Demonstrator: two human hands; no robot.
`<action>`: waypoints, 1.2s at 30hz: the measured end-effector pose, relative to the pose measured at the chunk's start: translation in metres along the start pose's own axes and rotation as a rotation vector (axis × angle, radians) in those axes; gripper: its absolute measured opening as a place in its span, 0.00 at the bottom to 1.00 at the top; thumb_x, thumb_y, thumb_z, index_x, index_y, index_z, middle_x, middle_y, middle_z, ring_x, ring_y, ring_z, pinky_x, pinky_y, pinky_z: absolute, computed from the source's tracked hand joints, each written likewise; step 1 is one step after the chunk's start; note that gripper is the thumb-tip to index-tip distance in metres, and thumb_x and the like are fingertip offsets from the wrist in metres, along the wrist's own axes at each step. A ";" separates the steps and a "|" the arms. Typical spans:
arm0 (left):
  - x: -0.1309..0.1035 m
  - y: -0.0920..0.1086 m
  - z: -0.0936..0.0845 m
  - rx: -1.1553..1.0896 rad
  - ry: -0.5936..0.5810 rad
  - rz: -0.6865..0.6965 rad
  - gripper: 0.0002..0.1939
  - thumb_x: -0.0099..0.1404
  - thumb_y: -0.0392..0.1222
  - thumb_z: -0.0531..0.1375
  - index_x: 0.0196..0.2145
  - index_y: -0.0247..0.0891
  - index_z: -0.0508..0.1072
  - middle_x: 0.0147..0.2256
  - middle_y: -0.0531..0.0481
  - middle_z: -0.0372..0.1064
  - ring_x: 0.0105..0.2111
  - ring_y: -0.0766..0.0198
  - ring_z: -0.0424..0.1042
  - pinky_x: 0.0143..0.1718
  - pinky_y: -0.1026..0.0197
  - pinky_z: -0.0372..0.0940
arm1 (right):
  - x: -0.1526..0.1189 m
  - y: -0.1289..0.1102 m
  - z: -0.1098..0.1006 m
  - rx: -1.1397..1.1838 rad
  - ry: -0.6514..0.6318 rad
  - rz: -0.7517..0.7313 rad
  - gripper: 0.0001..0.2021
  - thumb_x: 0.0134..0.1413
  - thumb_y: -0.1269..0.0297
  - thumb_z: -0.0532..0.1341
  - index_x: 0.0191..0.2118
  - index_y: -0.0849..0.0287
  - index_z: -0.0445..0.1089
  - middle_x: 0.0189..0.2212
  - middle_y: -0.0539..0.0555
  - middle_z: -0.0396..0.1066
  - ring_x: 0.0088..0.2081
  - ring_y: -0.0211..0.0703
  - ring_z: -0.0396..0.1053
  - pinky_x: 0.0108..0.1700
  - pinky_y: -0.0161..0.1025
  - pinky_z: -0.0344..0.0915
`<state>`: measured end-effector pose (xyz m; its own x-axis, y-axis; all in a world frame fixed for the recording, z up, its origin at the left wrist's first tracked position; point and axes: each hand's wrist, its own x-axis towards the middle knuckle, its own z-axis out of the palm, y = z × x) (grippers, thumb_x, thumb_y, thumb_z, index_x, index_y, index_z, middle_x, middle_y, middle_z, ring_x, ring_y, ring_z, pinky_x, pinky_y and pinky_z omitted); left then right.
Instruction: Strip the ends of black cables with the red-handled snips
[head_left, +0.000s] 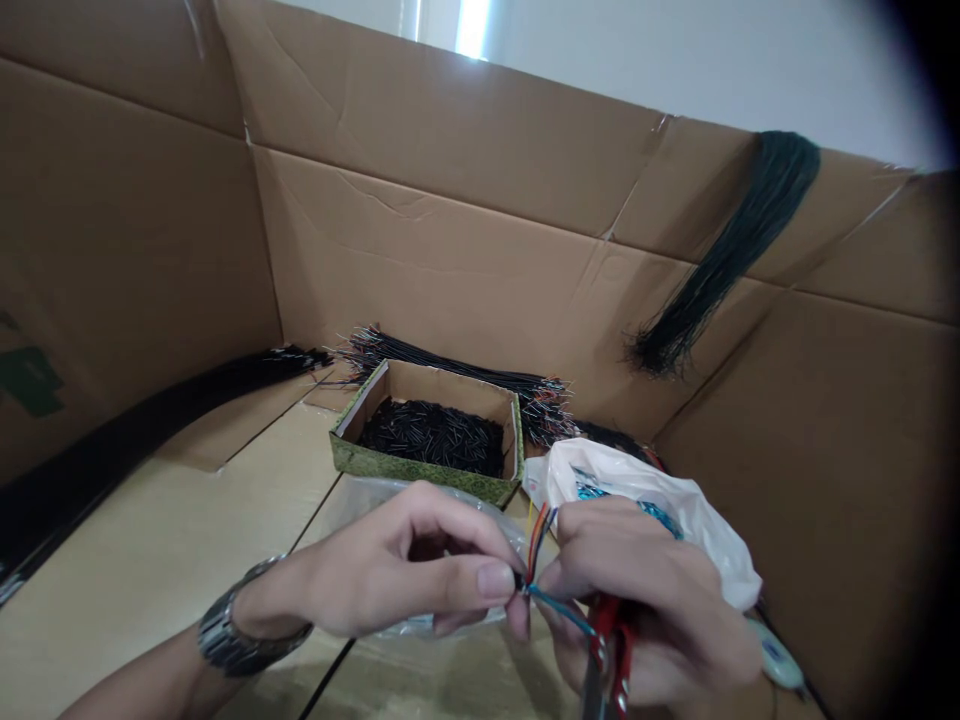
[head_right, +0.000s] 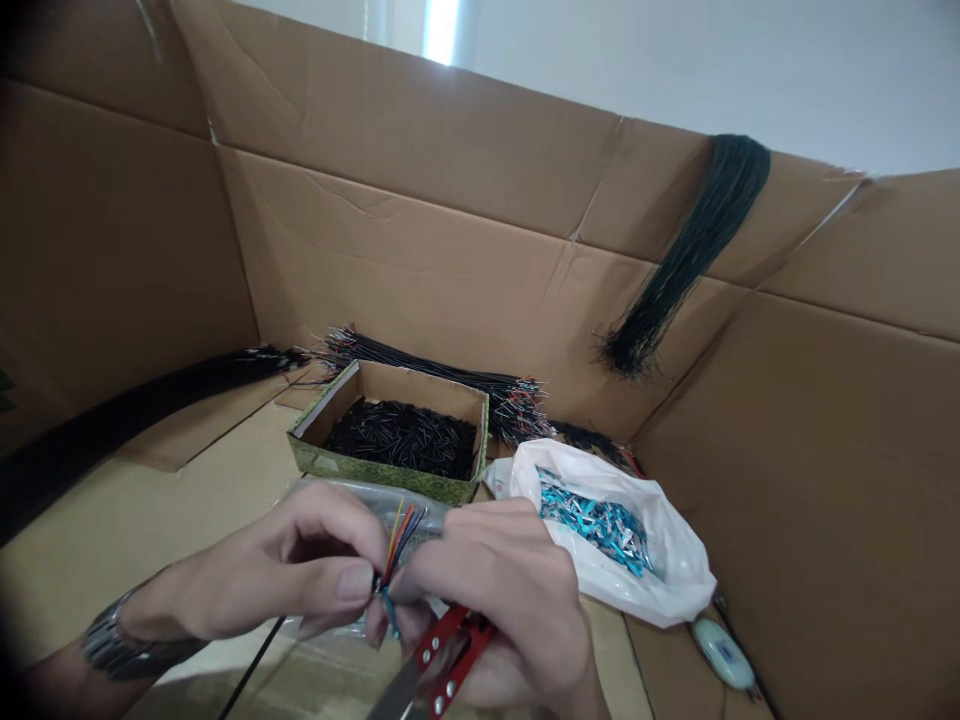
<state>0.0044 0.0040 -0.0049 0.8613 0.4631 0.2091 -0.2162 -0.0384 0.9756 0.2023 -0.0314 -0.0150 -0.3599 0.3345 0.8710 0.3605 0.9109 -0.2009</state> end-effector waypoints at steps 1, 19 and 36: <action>-0.001 0.000 0.000 0.020 0.002 0.010 0.15 0.72 0.48 0.60 0.36 0.35 0.82 0.23 0.53 0.62 0.21 0.70 0.58 0.20 0.67 0.54 | 0.004 -0.002 0.000 0.043 0.065 -0.012 0.05 0.59 0.71 0.60 0.32 0.56 0.67 0.15 0.44 0.63 0.15 0.34 0.56 0.20 0.36 0.51; -0.004 0.010 0.013 0.568 0.149 0.419 0.13 0.72 0.38 0.59 0.30 0.34 0.78 0.24 0.47 0.74 0.23 0.63 0.68 0.26 0.62 0.62 | 0.023 -0.033 -0.014 -0.053 -0.125 0.081 0.21 0.70 0.72 0.50 0.22 0.57 0.55 0.14 0.43 0.51 0.16 0.31 0.50 0.21 0.36 0.46; -0.005 -0.002 0.002 0.998 0.658 0.332 0.06 0.71 0.35 0.61 0.40 0.42 0.79 0.35 0.58 0.80 0.27 0.73 0.73 0.27 0.71 0.63 | 0.006 -0.018 -0.014 -0.323 -0.076 0.052 0.13 0.60 0.78 0.63 0.50 0.63 0.74 0.25 0.49 0.75 0.23 0.38 0.70 0.28 0.37 0.65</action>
<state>0.0016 -0.0004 -0.0080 0.3751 0.6471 0.6638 0.3133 -0.7624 0.5662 0.2057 -0.0495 0.0003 -0.3927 0.4064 0.8250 0.6297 0.7726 -0.0809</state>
